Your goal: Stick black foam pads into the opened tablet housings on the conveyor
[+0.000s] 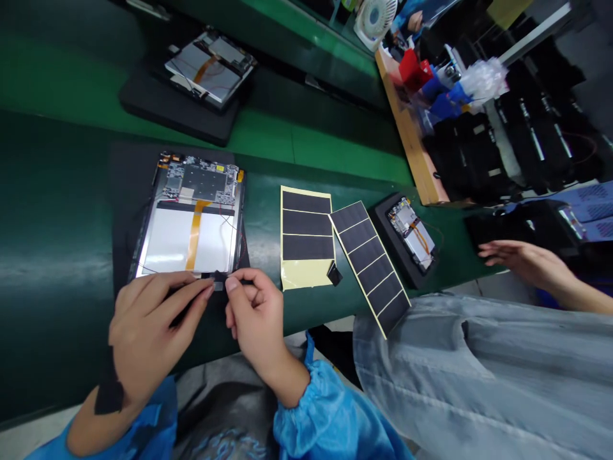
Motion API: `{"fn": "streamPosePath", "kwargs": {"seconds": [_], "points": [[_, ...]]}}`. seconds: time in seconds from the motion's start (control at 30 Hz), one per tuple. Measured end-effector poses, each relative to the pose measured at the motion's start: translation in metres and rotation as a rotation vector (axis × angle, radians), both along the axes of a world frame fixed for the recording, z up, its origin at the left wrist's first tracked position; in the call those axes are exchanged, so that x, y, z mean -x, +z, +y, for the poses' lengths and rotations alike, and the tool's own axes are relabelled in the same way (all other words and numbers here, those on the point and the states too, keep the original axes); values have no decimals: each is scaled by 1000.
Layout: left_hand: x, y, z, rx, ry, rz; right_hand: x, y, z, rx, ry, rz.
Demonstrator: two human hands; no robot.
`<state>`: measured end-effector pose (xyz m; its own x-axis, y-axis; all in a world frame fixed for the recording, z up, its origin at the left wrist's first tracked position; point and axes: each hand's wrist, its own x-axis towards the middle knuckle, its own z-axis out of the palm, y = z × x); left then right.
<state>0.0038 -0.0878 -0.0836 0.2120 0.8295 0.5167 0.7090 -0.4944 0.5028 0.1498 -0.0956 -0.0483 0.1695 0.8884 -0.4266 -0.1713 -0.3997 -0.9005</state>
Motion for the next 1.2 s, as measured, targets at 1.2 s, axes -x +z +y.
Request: {"fn": "streamPosePath", "kwargs": {"seconds": [1.2], "points": [[11,1,8,-46,-190,159,3,5,11,122,65,-106]]}}
